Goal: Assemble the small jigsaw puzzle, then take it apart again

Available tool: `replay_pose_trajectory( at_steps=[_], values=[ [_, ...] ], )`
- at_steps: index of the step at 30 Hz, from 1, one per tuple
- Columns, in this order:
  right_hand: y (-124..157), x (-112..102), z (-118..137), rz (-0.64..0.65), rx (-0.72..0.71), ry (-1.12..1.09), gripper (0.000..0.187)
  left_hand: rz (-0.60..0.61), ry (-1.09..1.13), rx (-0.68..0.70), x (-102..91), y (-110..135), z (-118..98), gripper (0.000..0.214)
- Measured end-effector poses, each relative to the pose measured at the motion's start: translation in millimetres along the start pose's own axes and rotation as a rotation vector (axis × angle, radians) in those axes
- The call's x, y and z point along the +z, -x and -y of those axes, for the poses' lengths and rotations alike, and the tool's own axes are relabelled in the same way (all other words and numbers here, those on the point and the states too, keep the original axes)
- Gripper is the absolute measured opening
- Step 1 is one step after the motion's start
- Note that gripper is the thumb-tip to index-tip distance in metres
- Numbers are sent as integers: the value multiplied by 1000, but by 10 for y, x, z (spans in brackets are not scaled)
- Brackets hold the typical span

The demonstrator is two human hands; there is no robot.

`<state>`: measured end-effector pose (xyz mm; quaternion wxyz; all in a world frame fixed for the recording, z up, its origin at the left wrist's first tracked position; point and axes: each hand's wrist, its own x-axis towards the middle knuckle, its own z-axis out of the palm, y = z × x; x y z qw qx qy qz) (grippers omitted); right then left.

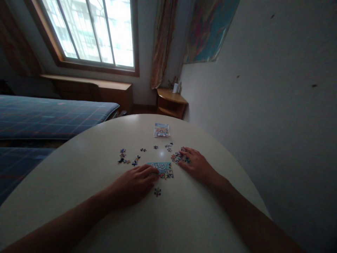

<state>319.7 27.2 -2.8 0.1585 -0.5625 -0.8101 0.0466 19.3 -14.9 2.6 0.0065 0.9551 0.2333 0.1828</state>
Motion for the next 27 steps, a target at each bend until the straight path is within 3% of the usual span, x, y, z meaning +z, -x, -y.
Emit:
replay_pose_trajectory(
  at_steps=[4, 15, 22, 27],
  values=[
    [-12, -7, 31, -57, 3, -26, 38, 17, -12, -4, -4, 6, 0, 27],
    [-31, -14, 87, -126, -53, -72, 24, 31, -25, -6, -6, -5, -6, 26],
    [-30, 17, 203, -45, -199, -38, 34, 30, -18, -14, -4, -4, -4, 27],
    [-42, 26, 179, -48, -172, -21, 36, 23, -22, -7, 13, 7, 6, 27]
  ],
)
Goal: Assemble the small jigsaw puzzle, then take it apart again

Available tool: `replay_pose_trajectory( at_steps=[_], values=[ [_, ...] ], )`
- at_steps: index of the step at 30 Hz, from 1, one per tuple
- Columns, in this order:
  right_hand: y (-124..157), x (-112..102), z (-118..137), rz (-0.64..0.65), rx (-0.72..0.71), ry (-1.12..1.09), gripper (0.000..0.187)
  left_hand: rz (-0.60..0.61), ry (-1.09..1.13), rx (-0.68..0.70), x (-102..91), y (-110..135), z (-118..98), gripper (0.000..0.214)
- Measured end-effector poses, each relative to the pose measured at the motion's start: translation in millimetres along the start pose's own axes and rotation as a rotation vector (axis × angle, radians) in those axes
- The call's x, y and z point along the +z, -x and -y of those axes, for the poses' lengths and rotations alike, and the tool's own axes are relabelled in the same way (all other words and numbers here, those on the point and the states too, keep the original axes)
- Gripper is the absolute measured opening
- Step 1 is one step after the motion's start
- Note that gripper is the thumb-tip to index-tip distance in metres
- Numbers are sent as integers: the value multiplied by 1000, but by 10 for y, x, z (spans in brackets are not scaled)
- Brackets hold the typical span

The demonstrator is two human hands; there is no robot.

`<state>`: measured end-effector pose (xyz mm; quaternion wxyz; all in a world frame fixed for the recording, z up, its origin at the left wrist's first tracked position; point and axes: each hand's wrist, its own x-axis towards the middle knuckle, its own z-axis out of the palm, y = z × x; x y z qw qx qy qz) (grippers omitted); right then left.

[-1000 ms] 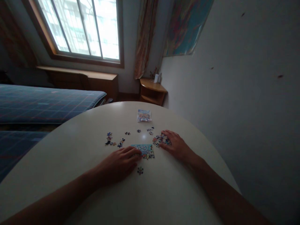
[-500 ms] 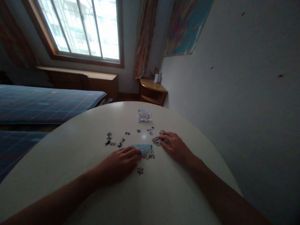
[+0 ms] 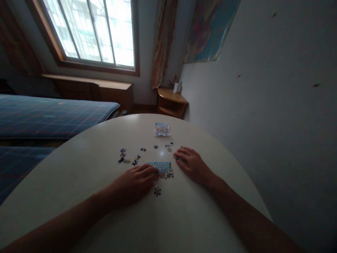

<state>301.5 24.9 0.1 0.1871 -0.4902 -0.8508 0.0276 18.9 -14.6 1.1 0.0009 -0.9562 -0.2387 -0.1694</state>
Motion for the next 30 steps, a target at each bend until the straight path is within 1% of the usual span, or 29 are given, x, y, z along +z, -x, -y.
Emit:
replay_pose_trajectory(
  at_steps=[3, 6, 9, 12, 14, 17, 19, 22, 25, 27, 30],
  values=[
    [-12, -12, -11, -30, -7, -33, 34, 3, 0, 0, -4, 2, -1, 27],
    [-23, -17, 6, -60, -37, -89, 25, 14, 0, -1, -4, 3, 3, 28],
    [-27, -12, 20, -78, -50, -138, 18, 0, 9, -3, 4, 5, 7, 28],
    [-30, -15, 21, -95, -29, -172, 15, -25, 28, -8, 7, 5, 6, 28],
    [-36, -21, 12, -126, 16, -196, 14, -26, 36, -8, 5, 3, 3, 28],
    [-56, -29, -17, -159, 120, -221, 14, -5, 32, -9, -3, 0, 1, 28],
    [-70, -27, -40, -172, 160, -226, 15, 4, 25, -9, -6, -2, 2, 28],
    [-74, -10, -61, -169, 124, -215, 25, 6, 15, -6, -4, -2, 3, 28],
    [-62, 5, -69, -125, 83, -181, 39, 6, 7, -10, 4, -1, 3, 28],
    [-52, -4, -88, -104, 92, -165, 40, 5, -3, -17, 7, 0, 2, 28],
    [-34, -59, -153, -93, 118, -154, 33, 5, -23, -42, 2, 0, -2, 25]
  ],
)
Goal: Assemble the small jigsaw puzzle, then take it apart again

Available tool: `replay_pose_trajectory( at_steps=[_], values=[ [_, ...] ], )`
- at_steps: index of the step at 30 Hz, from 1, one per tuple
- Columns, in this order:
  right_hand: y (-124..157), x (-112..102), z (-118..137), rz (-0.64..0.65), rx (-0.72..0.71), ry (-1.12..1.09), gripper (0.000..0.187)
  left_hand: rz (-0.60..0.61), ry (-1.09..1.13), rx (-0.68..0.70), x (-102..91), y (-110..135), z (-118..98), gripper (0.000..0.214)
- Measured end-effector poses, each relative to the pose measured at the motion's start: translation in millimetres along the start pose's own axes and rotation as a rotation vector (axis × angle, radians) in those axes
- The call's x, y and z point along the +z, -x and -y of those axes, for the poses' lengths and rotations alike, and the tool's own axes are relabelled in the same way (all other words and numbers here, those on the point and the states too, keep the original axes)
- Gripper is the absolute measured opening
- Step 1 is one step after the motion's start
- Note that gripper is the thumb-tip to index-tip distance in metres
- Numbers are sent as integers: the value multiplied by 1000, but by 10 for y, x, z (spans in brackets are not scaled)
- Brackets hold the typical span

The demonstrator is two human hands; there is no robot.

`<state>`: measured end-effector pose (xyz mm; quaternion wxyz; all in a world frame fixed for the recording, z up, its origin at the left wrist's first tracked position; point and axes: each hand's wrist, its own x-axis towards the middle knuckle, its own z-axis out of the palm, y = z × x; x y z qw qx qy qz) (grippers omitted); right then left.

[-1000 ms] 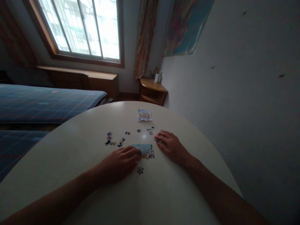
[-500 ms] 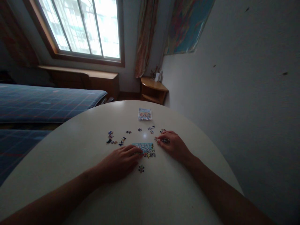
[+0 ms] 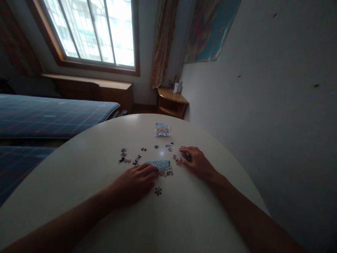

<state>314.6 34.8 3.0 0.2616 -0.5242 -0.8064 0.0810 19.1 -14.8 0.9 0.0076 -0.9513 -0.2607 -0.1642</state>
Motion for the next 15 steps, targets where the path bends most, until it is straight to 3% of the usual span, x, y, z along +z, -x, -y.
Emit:
replay_pose_trajectory(
  at_steps=[7, 15],
  values=[
    [6, -173, -89, 49, 36, 0, 17, -6, 15, -5, -13, 7, 4, 24],
    [16, -197, -115, 74, 58, -29, 16, -25, 44, 11, -6, 10, 15, 25]
  ],
)
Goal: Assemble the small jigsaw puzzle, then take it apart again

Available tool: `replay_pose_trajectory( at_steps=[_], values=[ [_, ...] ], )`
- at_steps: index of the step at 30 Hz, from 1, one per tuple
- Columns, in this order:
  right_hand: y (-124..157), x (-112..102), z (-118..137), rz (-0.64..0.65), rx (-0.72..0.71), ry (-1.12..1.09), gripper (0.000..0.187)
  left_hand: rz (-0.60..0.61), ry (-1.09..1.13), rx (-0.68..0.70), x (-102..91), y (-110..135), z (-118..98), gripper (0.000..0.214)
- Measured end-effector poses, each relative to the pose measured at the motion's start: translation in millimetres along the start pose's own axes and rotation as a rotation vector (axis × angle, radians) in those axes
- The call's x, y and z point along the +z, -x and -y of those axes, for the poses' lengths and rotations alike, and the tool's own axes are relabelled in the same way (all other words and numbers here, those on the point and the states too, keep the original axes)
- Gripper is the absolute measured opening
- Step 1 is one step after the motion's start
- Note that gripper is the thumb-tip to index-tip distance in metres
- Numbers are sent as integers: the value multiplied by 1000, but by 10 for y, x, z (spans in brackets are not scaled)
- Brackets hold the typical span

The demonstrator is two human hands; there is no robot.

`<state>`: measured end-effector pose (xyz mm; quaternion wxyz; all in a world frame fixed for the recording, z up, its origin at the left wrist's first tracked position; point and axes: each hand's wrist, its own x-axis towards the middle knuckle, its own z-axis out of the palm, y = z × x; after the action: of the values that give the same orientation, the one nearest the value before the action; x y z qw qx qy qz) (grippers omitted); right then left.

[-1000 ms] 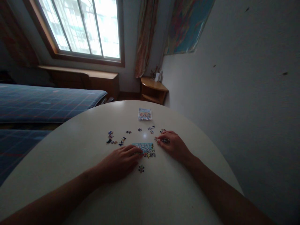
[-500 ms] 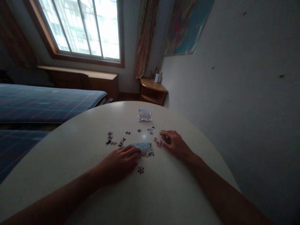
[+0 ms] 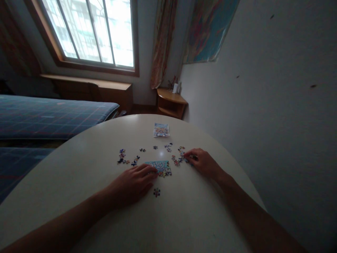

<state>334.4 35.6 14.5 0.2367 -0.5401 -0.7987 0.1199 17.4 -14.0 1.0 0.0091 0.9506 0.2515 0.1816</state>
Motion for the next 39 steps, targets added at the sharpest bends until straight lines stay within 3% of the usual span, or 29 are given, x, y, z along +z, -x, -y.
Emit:
replay_pose_trajectory(
  at_steps=[13, 23, 33, 39],
  values=[
    [82, -94, 85, 54, 17, 23, 33, -6, 6, 1, 0, 8, -7, 26],
    [90, -124, 154, 136, -20, -34, 16, -2, 8, -1, -2, 13, -2, 26],
    [46, 126, 179, 8, -95, 85, 24, 40, -21, 3, 2, 7, 4, 27],
    [41, 117, 139, -7, -79, 93, 15, 35, -2, -9, -7, 1, -2, 28]
  ],
)
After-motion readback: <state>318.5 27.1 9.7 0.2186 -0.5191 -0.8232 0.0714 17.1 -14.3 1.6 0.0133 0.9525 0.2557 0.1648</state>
